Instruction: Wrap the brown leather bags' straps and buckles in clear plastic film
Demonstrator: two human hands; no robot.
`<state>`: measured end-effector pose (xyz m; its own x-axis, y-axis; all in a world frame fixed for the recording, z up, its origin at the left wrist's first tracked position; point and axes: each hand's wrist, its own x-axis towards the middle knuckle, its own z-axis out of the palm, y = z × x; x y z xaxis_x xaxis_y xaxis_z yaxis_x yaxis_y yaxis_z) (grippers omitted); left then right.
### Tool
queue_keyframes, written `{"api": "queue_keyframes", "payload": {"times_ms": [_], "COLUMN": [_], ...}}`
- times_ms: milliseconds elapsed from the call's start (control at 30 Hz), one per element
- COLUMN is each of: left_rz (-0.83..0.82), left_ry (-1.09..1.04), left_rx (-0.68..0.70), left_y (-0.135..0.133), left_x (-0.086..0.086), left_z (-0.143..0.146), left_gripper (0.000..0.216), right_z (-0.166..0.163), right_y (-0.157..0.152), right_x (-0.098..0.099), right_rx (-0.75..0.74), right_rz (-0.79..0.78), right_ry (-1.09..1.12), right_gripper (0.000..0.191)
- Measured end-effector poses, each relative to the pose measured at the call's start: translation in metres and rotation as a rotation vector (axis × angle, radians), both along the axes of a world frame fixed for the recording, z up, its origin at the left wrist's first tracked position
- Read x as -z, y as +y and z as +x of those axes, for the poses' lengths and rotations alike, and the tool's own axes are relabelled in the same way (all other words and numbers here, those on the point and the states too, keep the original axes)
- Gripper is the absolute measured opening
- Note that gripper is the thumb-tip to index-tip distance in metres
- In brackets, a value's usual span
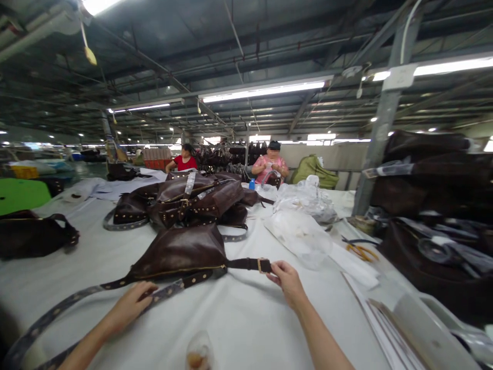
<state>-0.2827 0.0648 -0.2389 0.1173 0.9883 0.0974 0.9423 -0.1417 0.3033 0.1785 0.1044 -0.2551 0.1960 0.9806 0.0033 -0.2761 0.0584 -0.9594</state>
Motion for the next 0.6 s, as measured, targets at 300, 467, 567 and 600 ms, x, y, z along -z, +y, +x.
{"api": "queue_keyframes", "payload": {"times_ms": [300,467,567,600], "left_rz": [0.117,0.119,0.013,-0.026], "left_ry": [-0.004,0.03,-0.001,-0.034], "left_rx": [0.028,0.15,0.346,0.391], "left_y": [0.015,0.023,0.021,0.021], "left_x": [-0.006,-0.02,-0.03,-0.031], "left_z": [0.022,0.104,0.165,0.184], "left_gripper": [0.047,0.05,0.031,0.024], "right_z": [0.072,0.08,0.078,0.077], "right_y": [-0.046,-0.088,-0.119,-0.132], "right_x": [0.004,0.009,0.001,-0.003], "right_rx": [0.23,0.31,0.288,0.255], "right_rz": [-0.04,-0.087,-0.062,-0.048], "right_ry": [-0.04,-0.156,-0.241,-0.276], "right_gripper": [0.041,0.035,0.029,0.024]}}
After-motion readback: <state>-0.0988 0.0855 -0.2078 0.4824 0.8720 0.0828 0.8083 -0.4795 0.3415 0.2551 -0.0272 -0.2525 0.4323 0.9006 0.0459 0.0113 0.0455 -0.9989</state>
